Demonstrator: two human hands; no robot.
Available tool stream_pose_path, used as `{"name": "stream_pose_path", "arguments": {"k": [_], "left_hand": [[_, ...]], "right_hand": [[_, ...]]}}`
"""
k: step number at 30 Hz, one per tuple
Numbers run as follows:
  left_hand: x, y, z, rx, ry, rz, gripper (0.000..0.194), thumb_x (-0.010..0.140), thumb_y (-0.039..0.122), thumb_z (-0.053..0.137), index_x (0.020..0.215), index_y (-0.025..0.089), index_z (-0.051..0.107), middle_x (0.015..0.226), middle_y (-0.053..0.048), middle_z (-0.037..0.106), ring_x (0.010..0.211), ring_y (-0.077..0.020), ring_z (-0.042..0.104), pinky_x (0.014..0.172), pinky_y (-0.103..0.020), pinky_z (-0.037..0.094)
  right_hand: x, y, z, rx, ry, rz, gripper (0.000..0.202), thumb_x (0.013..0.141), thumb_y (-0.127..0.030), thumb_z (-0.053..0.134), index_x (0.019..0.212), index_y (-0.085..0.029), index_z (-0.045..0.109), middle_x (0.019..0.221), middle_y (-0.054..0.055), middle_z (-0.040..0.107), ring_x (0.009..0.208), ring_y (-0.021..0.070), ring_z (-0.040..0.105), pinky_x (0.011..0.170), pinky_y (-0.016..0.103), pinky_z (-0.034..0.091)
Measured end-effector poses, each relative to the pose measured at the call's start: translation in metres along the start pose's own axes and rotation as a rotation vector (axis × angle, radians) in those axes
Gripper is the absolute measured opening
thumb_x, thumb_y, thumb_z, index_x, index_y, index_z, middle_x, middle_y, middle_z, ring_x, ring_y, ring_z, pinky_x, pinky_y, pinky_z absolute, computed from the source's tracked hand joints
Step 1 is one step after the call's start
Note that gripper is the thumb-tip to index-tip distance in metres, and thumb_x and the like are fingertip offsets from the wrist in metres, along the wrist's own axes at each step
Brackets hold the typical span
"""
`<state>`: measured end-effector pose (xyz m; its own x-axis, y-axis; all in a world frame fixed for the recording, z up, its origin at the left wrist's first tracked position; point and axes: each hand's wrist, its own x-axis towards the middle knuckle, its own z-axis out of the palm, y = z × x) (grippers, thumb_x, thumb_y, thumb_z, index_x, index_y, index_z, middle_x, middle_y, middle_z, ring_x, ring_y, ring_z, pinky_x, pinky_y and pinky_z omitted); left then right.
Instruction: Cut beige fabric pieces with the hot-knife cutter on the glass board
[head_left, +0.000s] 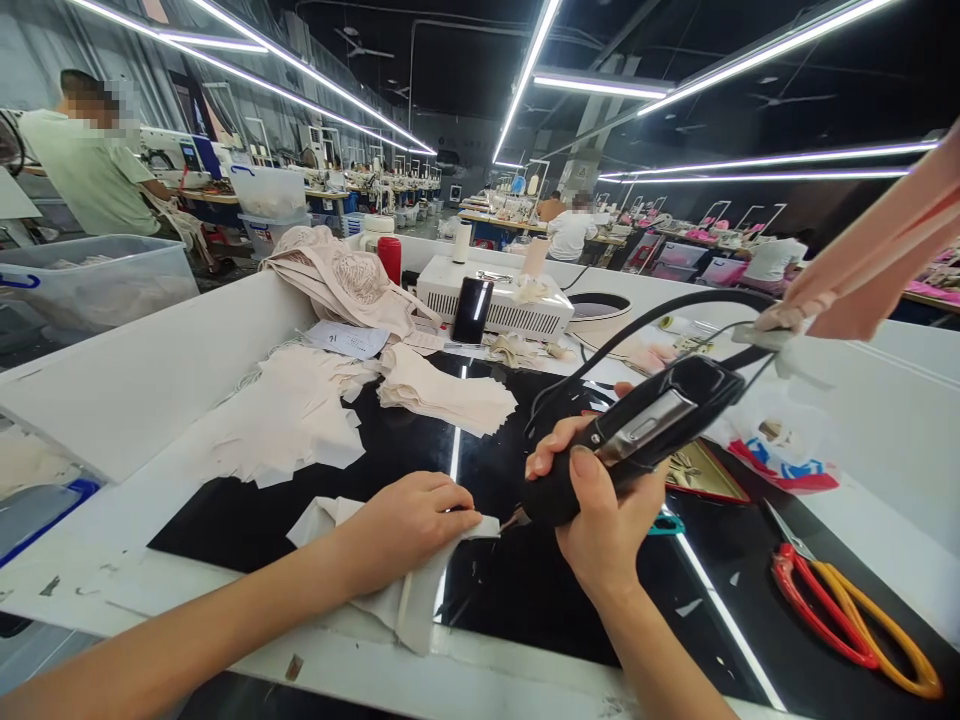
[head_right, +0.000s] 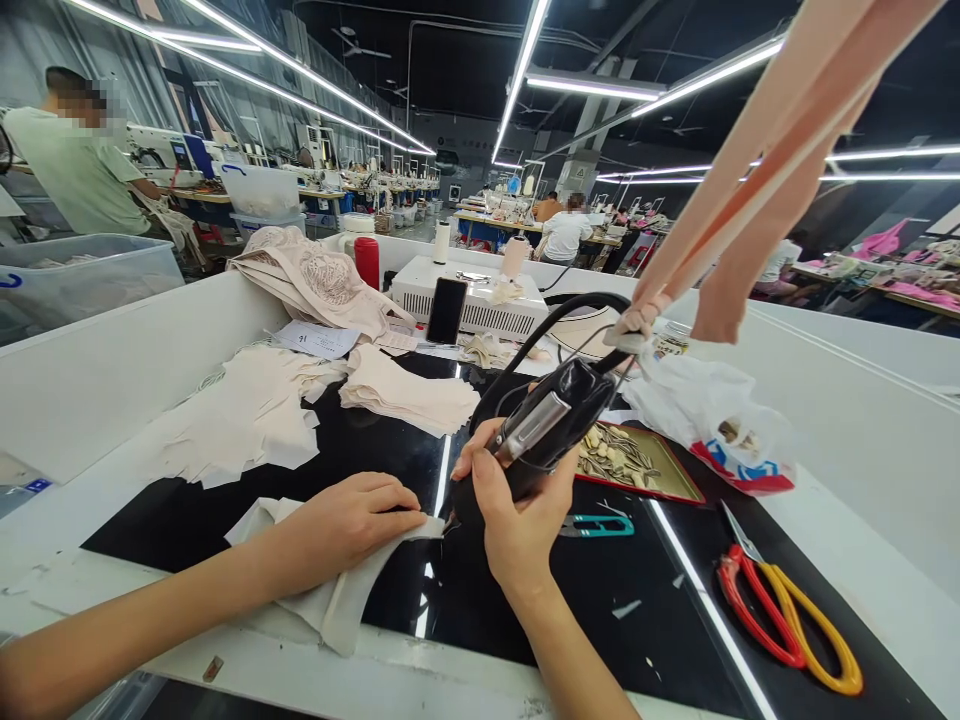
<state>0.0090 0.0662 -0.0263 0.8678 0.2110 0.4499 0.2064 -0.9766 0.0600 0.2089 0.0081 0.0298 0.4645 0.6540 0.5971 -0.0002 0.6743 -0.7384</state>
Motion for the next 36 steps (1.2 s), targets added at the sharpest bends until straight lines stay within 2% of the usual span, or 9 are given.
{"name": "stream_pose_path", "arguments": {"k": [4, 8, 14, 19, 27, 32, 36], "left_hand": [[-0.001, 0.005, -0.004, 0.026, 0.07, 0.072, 0.022, 0.104, 0.004, 0.056, 0.122, 0.01, 0.067, 0.121, -0.007, 0.071, 0.113, -0.021, 0.066, 0.104, -0.035, 0.058], [-0.002, 0.01, -0.002, 0.046, 0.065, 0.118, 0.018, 0.102, 0.002, 0.057, 0.115, 0.008, 0.067, 0.111, -0.006, 0.072, 0.104, -0.0193, 0.068, 0.1, -0.033, 0.06], [-0.006, 0.014, -0.006, 0.035, -0.015, 0.026, 0.021, 0.099, -0.002, 0.057, 0.114, 0.01, 0.066, 0.108, -0.009, 0.071, 0.099, -0.0213, 0.069, 0.088, -0.033, 0.062], [-0.009, 0.016, -0.011, -0.032, -0.079, -0.062, 0.027, 0.095, -0.005, 0.058, 0.114, 0.013, 0.065, 0.112, -0.007, 0.07, 0.099, -0.0212, 0.068, 0.086, -0.032, 0.062], [-0.009, 0.016, -0.009, -0.053, -0.075, -0.065, 0.026, 0.098, -0.004, 0.054, 0.113, 0.013, 0.064, 0.112, -0.008, 0.07, 0.1, -0.0208, 0.068, 0.089, -0.033, 0.061], [-0.009, 0.016, -0.007, -0.052, -0.061, -0.056, 0.027, 0.097, -0.006, 0.053, 0.114, 0.012, 0.064, 0.111, -0.009, 0.07, 0.099, -0.0214, 0.068, 0.087, -0.033, 0.062], [-0.011, 0.017, -0.011, -0.065, -0.062, -0.07, 0.027, 0.097, -0.005, 0.052, 0.114, 0.013, 0.063, 0.112, -0.008, 0.07, 0.1, -0.0211, 0.068, 0.087, -0.033, 0.062]], "right_hand": [[-0.001, 0.0, -0.001, 0.013, -0.021, -0.012, 0.046, 0.091, -0.029, 0.077, 0.132, -0.033, 0.057, 0.084, -0.006, 0.067, 0.059, 0.0129, 0.063, 0.056, 0.031, 0.056], [-0.002, 0.0, -0.001, 0.012, -0.027, -0.009, 0.045, 0.091, -0.028, 0.077, 0.131, -0.033, 0.057, 0.085, -0.006, 0.067, 0.06, 0.0127, 0.063, 0.057, 0.031, 0.057], [-0.003, -0.002, 0.0, 0.012, -0.029, -0.002, 0.049, 0.092, -0.028, 0.076, 0.136, -0.034, 0.054, 0.085, -0.006, 0.067, 0.06, 0.0128, 0.063, 0.058, 0.031, 0.058], [-0.004, -0.003, 0.0, -0.005, -0.023, 0.013, 0.052, 0.091, -0.029, 0.075, 0.138, -0.035, 0.053, 0.085, -0.006, 0.066, 0.06, 0.0129, 0.063, 0.058, 0.032, 0.057], [0.006, -0.004, 0.005, 0.018, 0.051, -0.003, 0.041, 0.088, -0.028, 0.078, 0.123, -0.031, 0.056, 0.081, -0.007, 0.068, 0.057, 0.0125, 0.062, 0.056, 0.031, 0.057], [0.007, 0.002, 0.007, 0.017, 0.034, -0.003, 0.032, 0.088, -0.029, 0.078, 0.109, -0.03, 0.054, 0.083, -0.007, 0.068, 0.058, 0.0125, 0.062, 0.056, 0.031, 0.057], [0.005, 0.005, 0.007, -0.02, 0.021, -0.008, 0.032, 0.089, -0.03, 0.077, 0.108, -0.029, 0.052, 0.082, -0.007, 0.067, 0.059, 0.0124, 0.062, 0.057, 0.031, 0.056]]}}
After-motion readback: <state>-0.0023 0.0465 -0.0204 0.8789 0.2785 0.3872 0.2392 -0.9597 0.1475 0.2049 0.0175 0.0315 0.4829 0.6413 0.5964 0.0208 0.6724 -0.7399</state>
